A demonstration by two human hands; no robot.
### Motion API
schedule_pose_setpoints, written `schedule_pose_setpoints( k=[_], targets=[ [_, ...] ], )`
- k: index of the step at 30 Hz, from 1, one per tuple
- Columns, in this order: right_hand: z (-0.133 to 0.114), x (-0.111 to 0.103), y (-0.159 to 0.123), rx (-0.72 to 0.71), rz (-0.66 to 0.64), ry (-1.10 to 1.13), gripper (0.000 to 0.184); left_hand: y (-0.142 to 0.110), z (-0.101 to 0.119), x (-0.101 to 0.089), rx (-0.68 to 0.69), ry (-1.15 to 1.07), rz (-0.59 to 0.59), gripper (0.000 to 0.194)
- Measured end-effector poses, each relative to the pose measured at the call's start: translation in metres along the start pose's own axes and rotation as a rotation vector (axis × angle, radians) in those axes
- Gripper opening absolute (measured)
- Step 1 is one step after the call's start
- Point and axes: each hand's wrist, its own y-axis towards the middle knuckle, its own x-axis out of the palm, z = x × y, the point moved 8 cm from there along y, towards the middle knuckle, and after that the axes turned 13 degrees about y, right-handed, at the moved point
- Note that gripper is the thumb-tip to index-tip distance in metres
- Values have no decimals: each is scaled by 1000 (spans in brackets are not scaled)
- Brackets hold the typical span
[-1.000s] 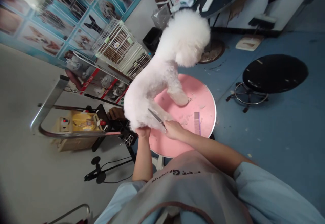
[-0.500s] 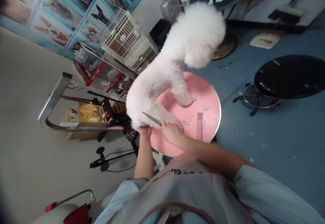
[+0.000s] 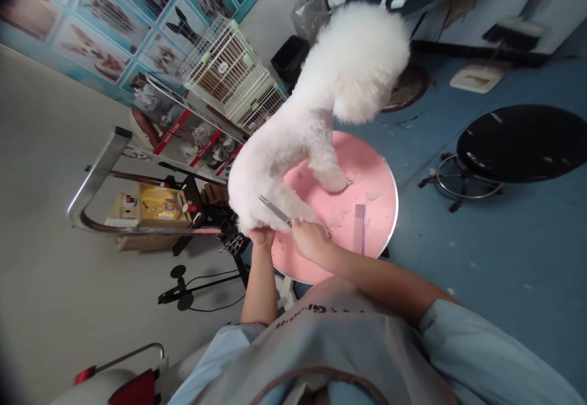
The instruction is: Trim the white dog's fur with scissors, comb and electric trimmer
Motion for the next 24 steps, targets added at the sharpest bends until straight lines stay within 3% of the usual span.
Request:
schedule_pose_setpoints(
  k=[6, 11, 15, 20, 24],
  targets=[
    [-1, -11, 5, -29, 13, 119, 37, 1, -4, -7, -20, -5, 45, 54],
    [1, -12, 8, -37, -31, 158, 30, 1, -3, -5, -6, -25, 27, 53],
    [1, -19, 11, -52, -14, 208, 43, 1, -3, -7, -3, -53, 45, 49],
    [0, -23, 12, -79, -49, 264, 22, 1, -5, -8, -12, -35, 35, 51],
    [-3, -27, 14, -105, -55, 357, 28, 0, -4, -9, 18, -16, 58, 52]
  ],
)
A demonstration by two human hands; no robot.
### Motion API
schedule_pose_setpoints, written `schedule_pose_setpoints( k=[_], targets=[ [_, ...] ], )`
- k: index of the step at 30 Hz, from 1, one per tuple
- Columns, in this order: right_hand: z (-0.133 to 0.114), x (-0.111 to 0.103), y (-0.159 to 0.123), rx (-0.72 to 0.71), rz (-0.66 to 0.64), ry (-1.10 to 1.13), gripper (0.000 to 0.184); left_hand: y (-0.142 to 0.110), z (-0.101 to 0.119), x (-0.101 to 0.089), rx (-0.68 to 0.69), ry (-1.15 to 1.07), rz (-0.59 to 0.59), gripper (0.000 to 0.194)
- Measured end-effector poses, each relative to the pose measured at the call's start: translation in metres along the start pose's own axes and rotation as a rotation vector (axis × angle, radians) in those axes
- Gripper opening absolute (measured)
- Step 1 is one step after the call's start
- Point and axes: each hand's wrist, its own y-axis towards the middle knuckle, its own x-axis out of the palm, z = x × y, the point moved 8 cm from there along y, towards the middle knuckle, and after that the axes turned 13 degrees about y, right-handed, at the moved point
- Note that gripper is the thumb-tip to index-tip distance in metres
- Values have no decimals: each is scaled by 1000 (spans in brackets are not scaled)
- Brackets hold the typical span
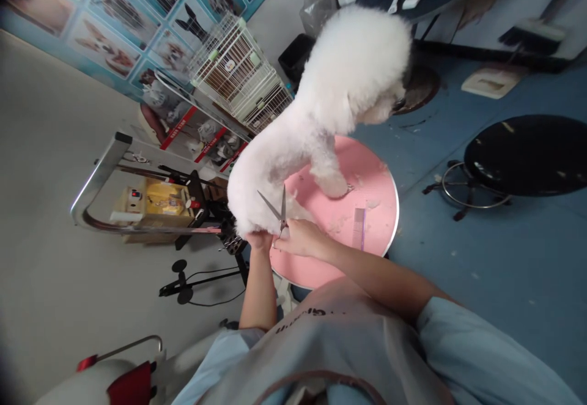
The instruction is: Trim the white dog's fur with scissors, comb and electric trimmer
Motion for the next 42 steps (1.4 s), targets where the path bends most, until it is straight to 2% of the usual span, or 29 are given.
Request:
schedule_pose_setpoints(
  k=[4, 8, 13, 17, 20, 25, 30, 36, 42],
  targets=[
    [-3, -3, 3, -47, -21, 37, 13, -1, -1, -1, -18, 6, 44, 53],
    [4, -5, 6, -26, -50, 74, 26, -3, 0, -2, 8, 30, 85, 54],
    [18, -6, 4, -14, -108, 97, 14, -6, -1, -2, 6, 8, 142, 56],
    [32, -5, 0, 19, -160, 115, 21, -8, 1, -1, 17, 14, 164, 58],
    [39, -5, -1, 3, -179, 114, 14, -10, 2, 1, 19, 34, 153, 63],
    [47, -3, 1, -3, -295, 177, 16, -13, 4, 3, 42, 45, 162, 64],
    [51, -9, 9, -29, -318, 168, 16, -13, 5, 4, 50, 38, 167, 63],
    [55, -2, 17, -45, -453, 474, 19, -13, 6, 0, 58, 41, 215, 69],
    [66, 5, 21, -44, -582, 646, 19, -14, 5, 1, 35, 18, 226, 65]
  ],
)
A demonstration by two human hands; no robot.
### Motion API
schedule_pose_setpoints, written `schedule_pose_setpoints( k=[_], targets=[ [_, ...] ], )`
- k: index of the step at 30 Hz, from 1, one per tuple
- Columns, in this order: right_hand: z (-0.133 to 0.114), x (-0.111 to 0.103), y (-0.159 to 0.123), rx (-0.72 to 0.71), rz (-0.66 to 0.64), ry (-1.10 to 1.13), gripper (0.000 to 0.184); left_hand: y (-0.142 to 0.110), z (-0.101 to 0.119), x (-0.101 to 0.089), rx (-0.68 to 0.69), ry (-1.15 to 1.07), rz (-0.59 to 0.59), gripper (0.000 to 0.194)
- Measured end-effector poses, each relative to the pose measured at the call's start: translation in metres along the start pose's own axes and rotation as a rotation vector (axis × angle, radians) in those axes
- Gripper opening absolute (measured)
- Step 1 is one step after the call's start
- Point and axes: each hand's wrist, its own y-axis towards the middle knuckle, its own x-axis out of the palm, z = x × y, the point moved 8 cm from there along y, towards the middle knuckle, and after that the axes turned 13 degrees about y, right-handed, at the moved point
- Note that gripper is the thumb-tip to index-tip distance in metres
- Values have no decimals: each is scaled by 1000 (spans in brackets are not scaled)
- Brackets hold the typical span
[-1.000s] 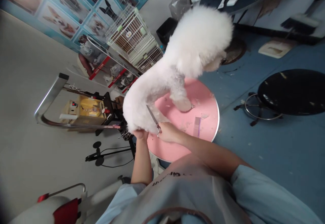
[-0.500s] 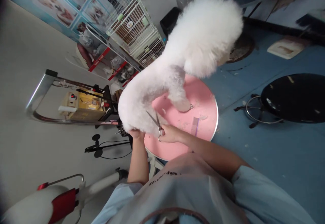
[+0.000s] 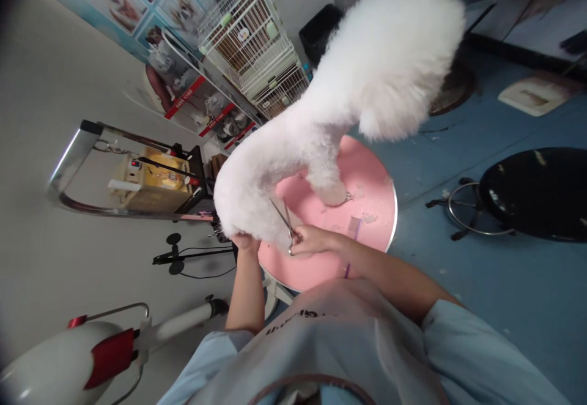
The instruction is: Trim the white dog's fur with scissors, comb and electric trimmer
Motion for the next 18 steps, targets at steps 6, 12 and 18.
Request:
schedule_pose_setpoints(
  k=[6, 12, 18],
  targets=[
    [26, -16, 0, 132, 6, -10, 31, 1, -5, -6, -22, -14, 46, 59],
    [44, -24, 0, 158, -40, 39, 33, -1, -2, -1, -30, -29, 43, 60],
    [59, -25, -7, 214, -98, 56, 30, -1, -2, 2, -32, -67, 10, 57]
  ],
)
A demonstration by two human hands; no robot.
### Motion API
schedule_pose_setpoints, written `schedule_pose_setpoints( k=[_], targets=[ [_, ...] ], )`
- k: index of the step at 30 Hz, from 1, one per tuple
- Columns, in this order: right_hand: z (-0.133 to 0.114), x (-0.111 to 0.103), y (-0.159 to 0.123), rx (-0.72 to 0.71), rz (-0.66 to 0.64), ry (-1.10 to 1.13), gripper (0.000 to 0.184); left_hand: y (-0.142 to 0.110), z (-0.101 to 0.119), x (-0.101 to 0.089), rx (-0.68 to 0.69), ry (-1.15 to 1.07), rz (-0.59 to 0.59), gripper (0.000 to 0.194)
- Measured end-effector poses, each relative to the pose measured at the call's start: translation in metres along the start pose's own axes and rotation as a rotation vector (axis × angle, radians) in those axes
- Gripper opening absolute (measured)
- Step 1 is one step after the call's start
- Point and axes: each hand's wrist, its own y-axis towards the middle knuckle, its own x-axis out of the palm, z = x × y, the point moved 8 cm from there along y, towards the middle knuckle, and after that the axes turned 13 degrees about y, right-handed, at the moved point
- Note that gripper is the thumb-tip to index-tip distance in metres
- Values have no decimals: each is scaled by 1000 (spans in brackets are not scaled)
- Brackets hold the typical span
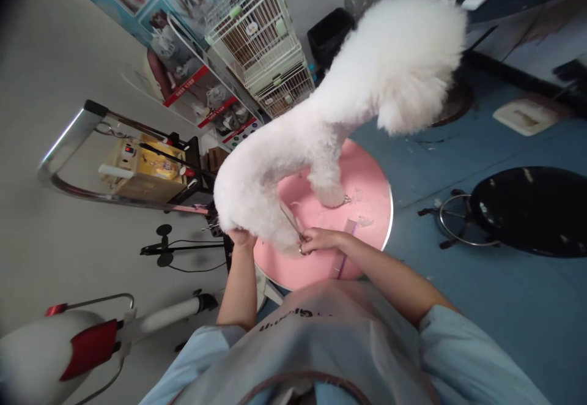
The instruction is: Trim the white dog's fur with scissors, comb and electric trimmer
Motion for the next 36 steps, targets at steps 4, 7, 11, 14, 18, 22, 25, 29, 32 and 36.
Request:
schedule_pose_setpoints(
  k=[4, 7, 11, 14, 18, 22, 25, 29, 32, 36],
  targets=[
    [15, -3, -4, 73, 18, -40, 35, 1, 3, -2, 52, 3, 8, 55],
    [24, -1, -9, 94, -12, 30, 32, 1, 2, -1, 37, 10, -4, 56],
    [31, 1, -14, 95, -38, 79, 30, 2, 0, -1, 22, -3, -9, 56],
    [42, 5, -17, 120, -77, 122, 40, 2, 0, -1, 34, -7, -16, 54],
    [61, 4, -17, 149, -38, 214, 35, 1, 1, 2, 38, 12, -35, 56],
    [74, 6, -17, 156, -43, 225, 44, -1, 3, 3, 25, 15, -3, 60],
    [79, 8, -20, 177, -20, 298, 38, -2, 4, 6, 9, 15, -1, 59],
    [86, 14, -28, 248, 7, 327, 39, -3, 8, 12, 61, 31, -66, 60],
    [97, 19, -35, 317, 27, 406, 44, -2, 8, 12, 89, 46, -77, 62],
    [116, 18, -38, 350, 81, 473, 43, -1, 7, 11, 91, 2, -86, 59]
  ],
)
